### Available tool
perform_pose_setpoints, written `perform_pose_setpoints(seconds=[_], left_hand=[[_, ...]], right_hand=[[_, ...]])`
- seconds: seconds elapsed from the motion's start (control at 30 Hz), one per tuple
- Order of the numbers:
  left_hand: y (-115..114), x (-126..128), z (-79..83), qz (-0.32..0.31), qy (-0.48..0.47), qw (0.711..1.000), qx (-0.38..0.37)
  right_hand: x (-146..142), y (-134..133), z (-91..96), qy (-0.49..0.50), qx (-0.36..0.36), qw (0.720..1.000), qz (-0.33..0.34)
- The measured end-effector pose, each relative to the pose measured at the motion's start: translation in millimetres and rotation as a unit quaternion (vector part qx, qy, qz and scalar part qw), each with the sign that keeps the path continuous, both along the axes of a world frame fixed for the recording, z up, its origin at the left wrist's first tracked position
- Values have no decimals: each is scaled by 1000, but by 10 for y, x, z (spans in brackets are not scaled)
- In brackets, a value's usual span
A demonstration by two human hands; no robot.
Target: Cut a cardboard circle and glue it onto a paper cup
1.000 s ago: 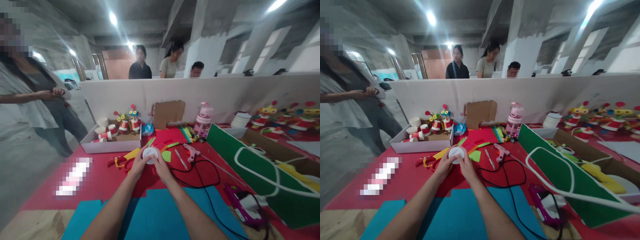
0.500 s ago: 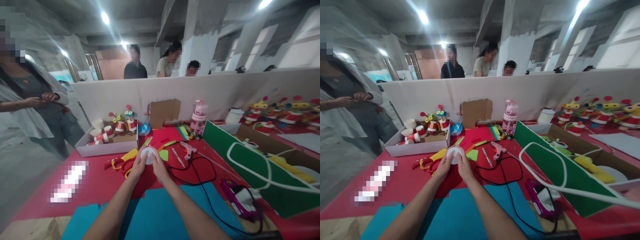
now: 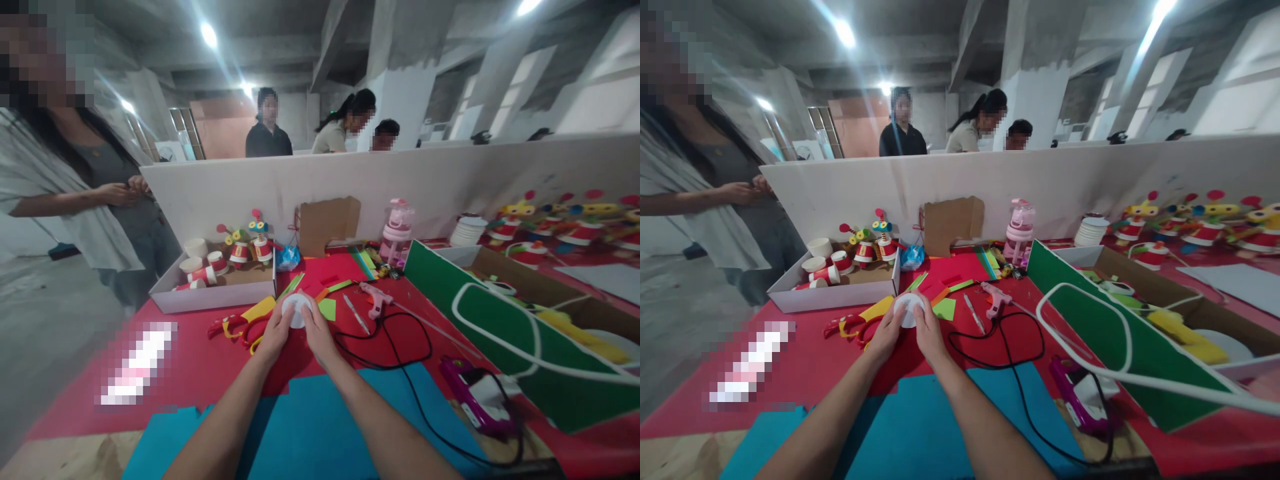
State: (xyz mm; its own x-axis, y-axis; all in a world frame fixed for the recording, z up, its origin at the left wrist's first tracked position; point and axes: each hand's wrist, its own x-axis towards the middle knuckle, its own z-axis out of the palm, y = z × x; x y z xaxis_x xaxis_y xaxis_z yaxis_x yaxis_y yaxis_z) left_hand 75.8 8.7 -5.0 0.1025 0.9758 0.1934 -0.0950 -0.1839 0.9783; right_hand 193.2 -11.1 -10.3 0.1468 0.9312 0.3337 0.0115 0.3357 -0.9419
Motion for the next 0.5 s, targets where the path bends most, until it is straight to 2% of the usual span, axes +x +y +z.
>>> perform_pose_setpoints(seconds=[0.5], left_hand=[[-36, 38, 58, 2, -22, 1000, 8]], right_hand=[[-17, -3, -5, 1, 7, 1000, 6]])
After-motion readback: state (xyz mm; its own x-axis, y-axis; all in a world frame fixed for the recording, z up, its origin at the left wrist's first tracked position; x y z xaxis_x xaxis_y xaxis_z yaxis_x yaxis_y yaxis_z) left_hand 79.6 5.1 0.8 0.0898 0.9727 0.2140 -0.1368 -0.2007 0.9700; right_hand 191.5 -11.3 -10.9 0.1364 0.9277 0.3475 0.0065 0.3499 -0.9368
